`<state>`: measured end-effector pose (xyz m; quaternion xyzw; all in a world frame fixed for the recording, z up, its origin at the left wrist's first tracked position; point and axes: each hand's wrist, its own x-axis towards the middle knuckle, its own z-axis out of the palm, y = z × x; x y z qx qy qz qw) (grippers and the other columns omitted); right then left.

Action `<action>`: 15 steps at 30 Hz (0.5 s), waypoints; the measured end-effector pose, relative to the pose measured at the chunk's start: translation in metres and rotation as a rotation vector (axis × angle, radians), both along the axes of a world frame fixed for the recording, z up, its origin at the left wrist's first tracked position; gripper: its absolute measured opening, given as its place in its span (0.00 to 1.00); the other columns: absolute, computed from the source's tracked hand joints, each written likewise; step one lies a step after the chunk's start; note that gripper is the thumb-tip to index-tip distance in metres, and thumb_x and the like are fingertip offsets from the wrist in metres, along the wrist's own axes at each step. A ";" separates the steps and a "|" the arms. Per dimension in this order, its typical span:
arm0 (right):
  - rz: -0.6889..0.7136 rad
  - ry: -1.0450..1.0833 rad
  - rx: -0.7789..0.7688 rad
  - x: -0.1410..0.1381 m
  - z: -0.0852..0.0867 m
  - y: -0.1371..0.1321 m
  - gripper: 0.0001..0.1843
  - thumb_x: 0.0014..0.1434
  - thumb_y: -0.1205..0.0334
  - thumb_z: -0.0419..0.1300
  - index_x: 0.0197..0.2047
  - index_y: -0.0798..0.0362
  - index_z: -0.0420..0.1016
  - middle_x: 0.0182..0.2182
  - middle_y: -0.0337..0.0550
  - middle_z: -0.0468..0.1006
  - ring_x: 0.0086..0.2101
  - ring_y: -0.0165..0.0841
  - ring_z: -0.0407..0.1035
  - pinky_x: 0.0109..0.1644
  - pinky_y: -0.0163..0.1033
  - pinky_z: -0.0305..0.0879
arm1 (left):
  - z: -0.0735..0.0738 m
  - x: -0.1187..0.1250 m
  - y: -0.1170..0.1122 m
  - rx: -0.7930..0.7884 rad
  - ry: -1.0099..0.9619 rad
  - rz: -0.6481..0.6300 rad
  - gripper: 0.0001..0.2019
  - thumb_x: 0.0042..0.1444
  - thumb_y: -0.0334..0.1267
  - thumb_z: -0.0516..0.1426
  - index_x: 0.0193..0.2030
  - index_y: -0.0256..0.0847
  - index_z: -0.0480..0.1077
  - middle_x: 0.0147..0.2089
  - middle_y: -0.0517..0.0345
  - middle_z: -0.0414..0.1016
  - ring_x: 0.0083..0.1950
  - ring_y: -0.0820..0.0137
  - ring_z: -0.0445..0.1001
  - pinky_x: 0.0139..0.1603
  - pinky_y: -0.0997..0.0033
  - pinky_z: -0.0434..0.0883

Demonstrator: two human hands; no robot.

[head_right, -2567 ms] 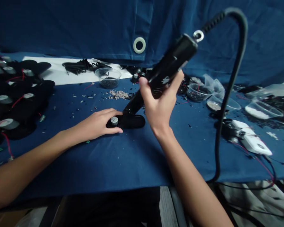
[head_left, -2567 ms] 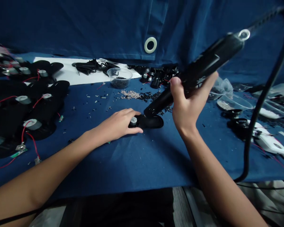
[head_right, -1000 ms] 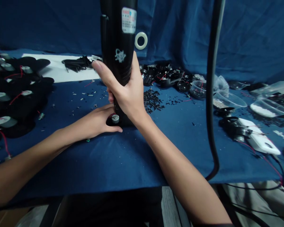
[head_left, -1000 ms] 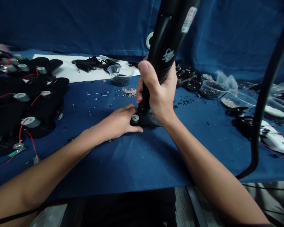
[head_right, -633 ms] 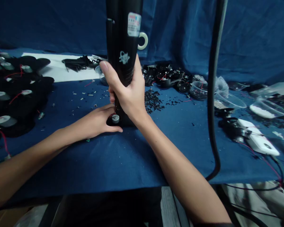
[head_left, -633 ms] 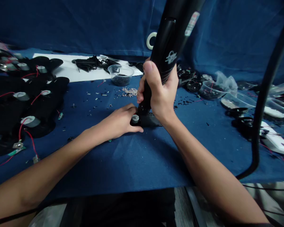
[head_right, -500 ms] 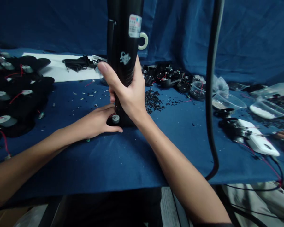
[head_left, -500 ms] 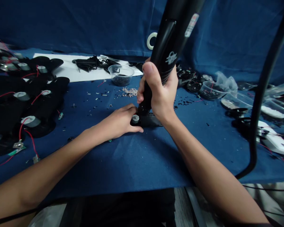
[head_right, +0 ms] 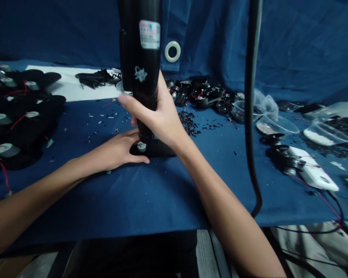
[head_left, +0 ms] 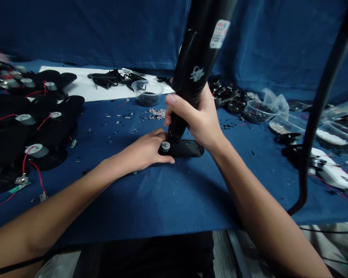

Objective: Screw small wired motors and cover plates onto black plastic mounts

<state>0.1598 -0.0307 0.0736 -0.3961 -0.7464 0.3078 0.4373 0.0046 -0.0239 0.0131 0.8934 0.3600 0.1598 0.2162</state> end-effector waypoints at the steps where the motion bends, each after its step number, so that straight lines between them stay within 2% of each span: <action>1: 0.024 -0.019 -0.014 0.007 0.005 0.000 0.23 0.58 0.42 0.54 0.50 0.47 0.64 0.39 0.37 0.75 0.39 0.31 0.72 0.41 0.37 0.68 | 0.000 0.000 0.000 -0.005 -0.005 0.003 0.23 0.53 0.51 0.60 0.51 0.40 0.67 0.54 0.50 0.67 0.52 0.58 0.69 0.51 0.63 0.67; 4: 0.172 -0.195 -0.132 0.026 0.015 0.001 0.19 0.55 0.49 0.60 0.44 0.54 0.71 0.37 0.40 0.75 0.37 0.31 0.70 0.42 0.37 0.68 | -0.001 -0.001 0.000 0.006 -0.040 0.016 0.26 0.52 0.51 0.61 0.53 0.39 0.65 0.53 0.50 0.68 0.53 0.57 0.69 0.52 0.61 0.67; 6: 0.256 -0.348 -0.259 0.034 0.016 0.001 0.17 0.54 0.50 0.61 0.39 0.56 0.74 0.34 0.41 0.76 0.35 0.31 0.70 0.40 0.36 0.68 | -0.001 -0.001 -0.001 -0.007 -0.060 0.008 0.26 0.52 0.51 0.60 0.54 0.39 0.65 0.52 0.50 0.68 0.53 0.57 0.68 0.53 0.60 0.66; 9: 0.272 -0.452 -0.363 0.035 0.011 0.002 0.18 0.53 0.50 0.61 0.38 0.57 0.75 0.28 0.41 0.76 0.29 0.30 0.70 0.34 0.34 0.67 | 0.000 -0.001 -0.003 -0.075 -0.045 0.005 0.22 0.53 0.49 0.60 0.51 0.41 0.67 0.52 0.51 0.67 0.52 0.58 0.68 0.53 0.60 0.66; 12: 0.273 -0.486 -0.288 0.030 0.005 0.004 0.13 0.54 0.56 0.60 0.37 0.57 0.75 0.25 0.39 0.75 0.27 0.29 0.69 0.31 0.33 0.65 | 0.000 0.001 -0.002 -0.115 -0.043 0.022 0.23 0.52 0.47 0.61 0.52 0.42 0.66 0.53 0.51 0.65 0.52 0.58 0.68 0.52 0.59 0.67; 15: 0.275 -0.543 -0.142 0.024 0.004 0.006 0.05 0.50 0.63 0.61 0.30 0.57 0.74 0.25 0.38 0.74 0.28 0.28 0.67 0.31 0.32 0.64 | -0.005 0.001 0.003 -0.079 -0.082 0.005 0.26 0.50 0.48 0.62 0.55 0.42 0.64 0.55 0.49 0.64 0.53 0.57 0.67 0.53 0.58 0.66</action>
